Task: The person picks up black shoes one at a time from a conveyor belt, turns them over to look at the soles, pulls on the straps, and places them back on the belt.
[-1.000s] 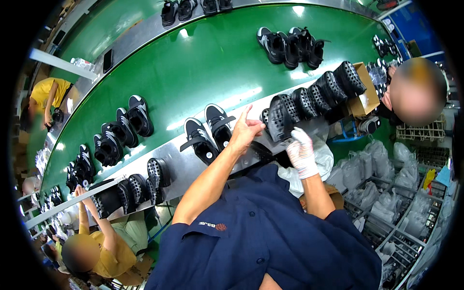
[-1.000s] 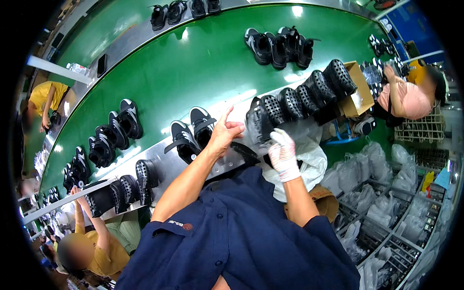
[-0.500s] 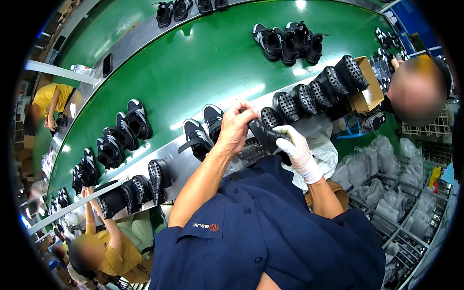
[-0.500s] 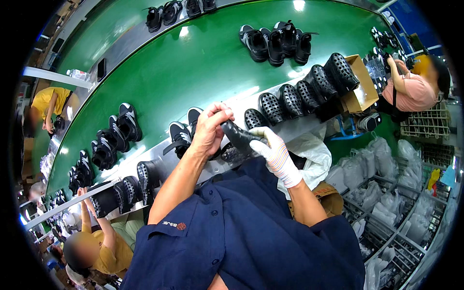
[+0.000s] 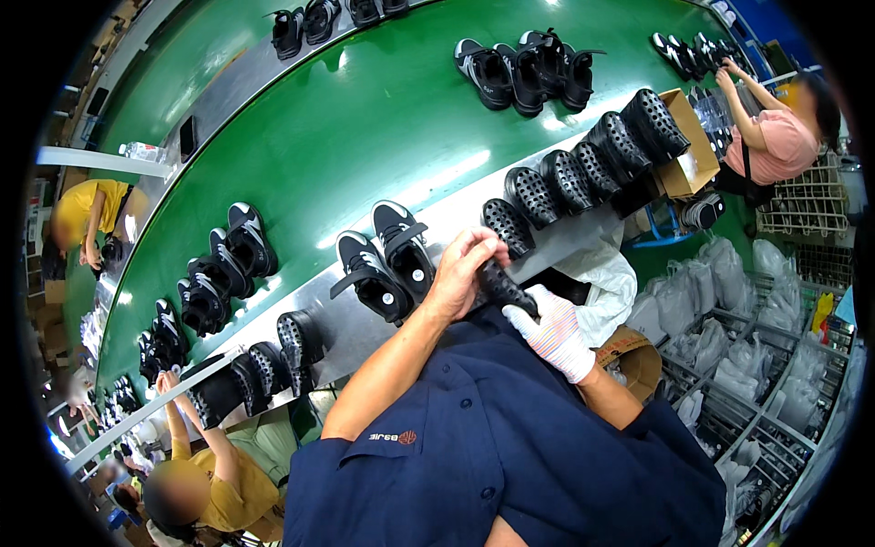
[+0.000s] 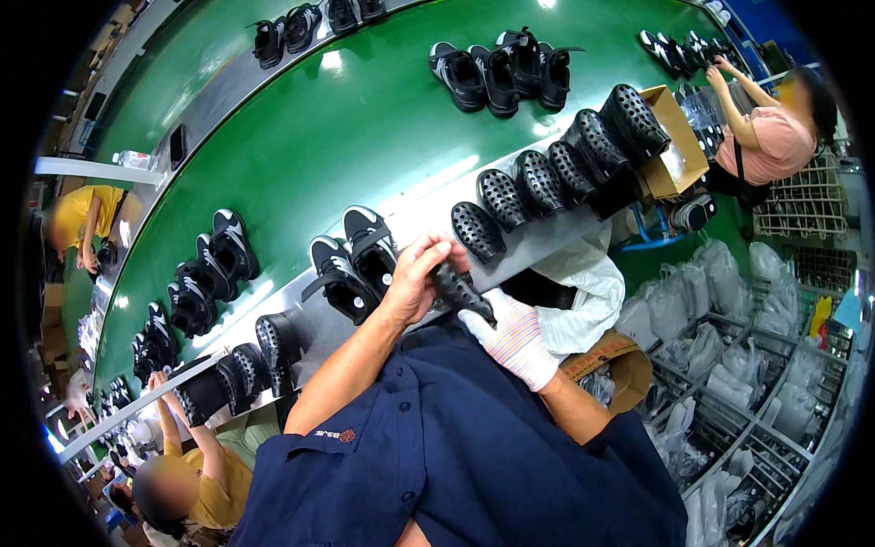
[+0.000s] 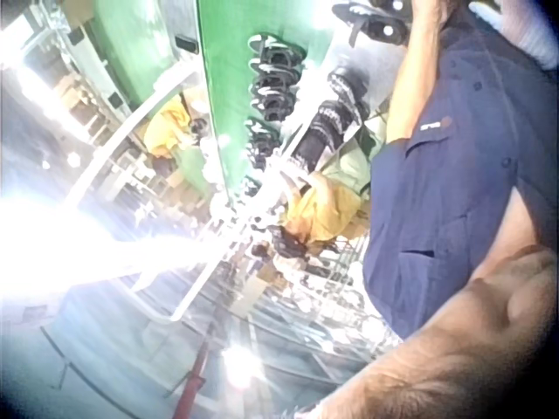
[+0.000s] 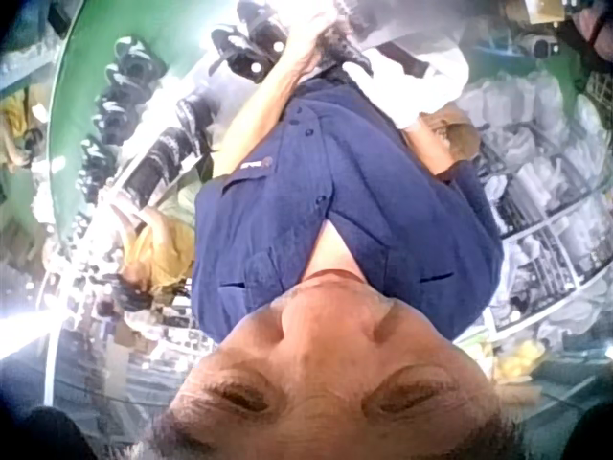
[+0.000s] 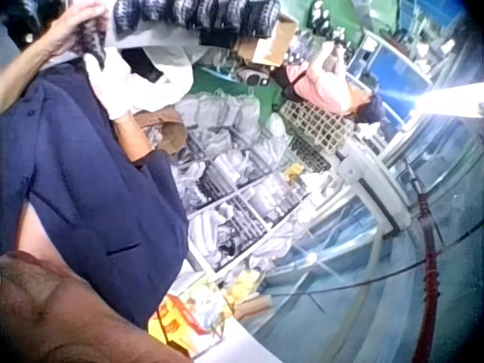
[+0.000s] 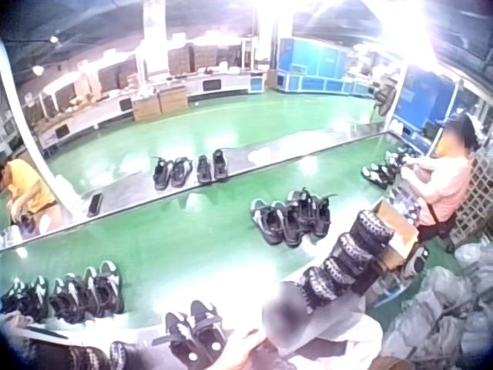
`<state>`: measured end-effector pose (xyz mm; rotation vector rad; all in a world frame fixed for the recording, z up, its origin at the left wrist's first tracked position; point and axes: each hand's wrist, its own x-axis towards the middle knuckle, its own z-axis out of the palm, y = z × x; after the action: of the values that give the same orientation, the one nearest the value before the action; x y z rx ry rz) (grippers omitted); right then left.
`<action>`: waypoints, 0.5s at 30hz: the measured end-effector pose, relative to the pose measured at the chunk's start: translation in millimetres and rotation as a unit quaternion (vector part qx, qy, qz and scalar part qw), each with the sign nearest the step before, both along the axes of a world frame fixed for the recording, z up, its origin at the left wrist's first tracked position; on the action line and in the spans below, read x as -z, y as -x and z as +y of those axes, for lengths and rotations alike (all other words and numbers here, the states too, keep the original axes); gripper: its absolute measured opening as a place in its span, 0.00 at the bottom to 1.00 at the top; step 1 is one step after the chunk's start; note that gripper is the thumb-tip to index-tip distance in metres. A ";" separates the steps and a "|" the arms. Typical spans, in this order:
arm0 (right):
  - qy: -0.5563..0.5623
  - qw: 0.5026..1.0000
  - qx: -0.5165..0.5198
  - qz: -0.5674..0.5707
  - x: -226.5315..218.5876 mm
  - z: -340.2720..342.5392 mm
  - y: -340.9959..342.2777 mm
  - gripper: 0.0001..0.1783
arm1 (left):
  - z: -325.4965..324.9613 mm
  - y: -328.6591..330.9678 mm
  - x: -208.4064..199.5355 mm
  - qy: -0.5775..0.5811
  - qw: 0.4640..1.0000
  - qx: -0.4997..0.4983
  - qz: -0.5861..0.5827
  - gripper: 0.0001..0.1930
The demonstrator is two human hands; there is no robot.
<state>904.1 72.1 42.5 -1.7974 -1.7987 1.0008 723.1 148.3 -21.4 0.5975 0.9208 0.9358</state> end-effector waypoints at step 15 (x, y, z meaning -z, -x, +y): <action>-0.050 0.946 -0.044 -0.319 71.8 50.3 -21.8 0.28 | -58.7 32.0 42.6 -0.434 0.682 0.237 0.538 0.08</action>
<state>925.9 122.4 -29.3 -2.1479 -2.2575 0.3466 691.1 89.6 -64.0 2.2732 1.1901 0.4032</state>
